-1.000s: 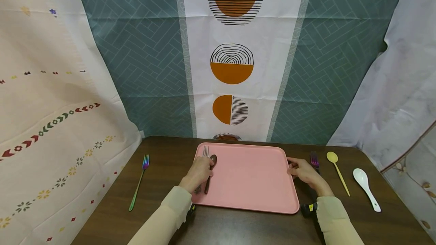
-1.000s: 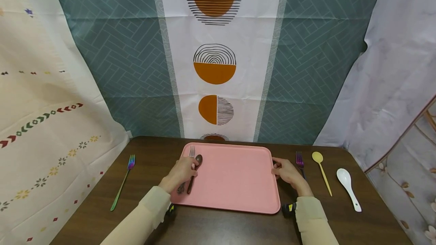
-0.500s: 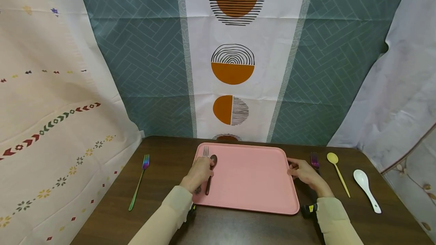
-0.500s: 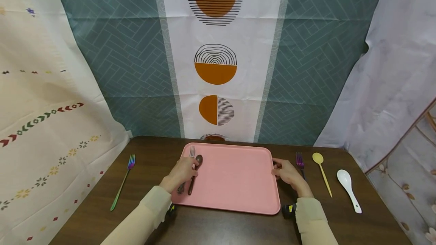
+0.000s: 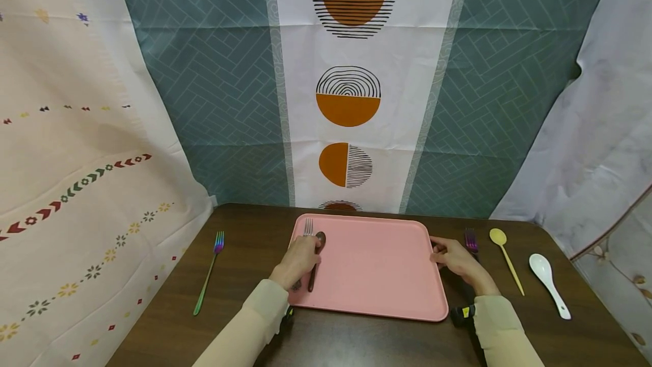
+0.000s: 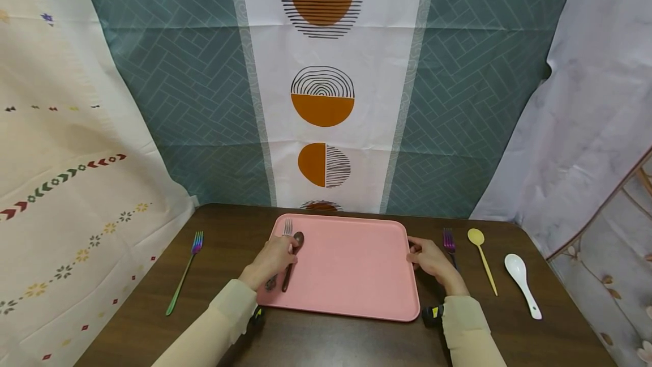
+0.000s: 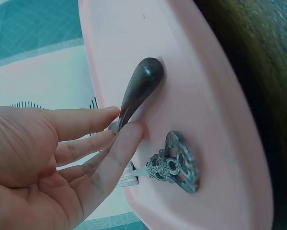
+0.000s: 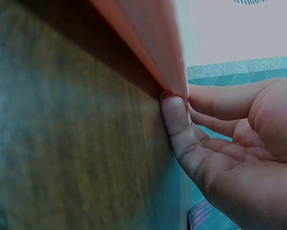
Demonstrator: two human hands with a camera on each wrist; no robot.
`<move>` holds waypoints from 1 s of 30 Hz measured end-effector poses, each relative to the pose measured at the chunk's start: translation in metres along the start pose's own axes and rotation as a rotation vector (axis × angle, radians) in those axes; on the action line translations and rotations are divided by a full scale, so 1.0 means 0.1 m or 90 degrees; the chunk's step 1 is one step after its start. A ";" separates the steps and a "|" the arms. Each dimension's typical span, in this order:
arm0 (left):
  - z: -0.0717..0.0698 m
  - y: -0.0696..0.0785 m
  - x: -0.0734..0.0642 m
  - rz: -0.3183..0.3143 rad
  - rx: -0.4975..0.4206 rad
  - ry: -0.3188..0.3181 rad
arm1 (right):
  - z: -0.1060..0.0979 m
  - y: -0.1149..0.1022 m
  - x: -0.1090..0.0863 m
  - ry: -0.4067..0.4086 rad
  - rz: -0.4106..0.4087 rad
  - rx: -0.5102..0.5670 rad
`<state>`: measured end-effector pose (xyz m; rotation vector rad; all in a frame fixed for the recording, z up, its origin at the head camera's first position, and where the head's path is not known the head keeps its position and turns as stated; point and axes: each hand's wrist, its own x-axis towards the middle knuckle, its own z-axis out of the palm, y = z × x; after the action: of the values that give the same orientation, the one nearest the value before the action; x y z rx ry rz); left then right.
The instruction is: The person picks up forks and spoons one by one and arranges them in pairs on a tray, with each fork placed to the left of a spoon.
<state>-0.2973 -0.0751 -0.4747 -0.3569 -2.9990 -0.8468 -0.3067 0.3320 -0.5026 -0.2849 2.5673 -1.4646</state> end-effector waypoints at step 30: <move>-0.07 0.01 -0.01 -0.009 0.001 -0.021 | 0.00 0.03 0.01 0.001 -0.009 -0.004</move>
<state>-0.2965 -0.0777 -0.4681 -0.3527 -3.0363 -0.8482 -0.3079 0.3336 -0.5052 -0.3031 2.5764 -1.4629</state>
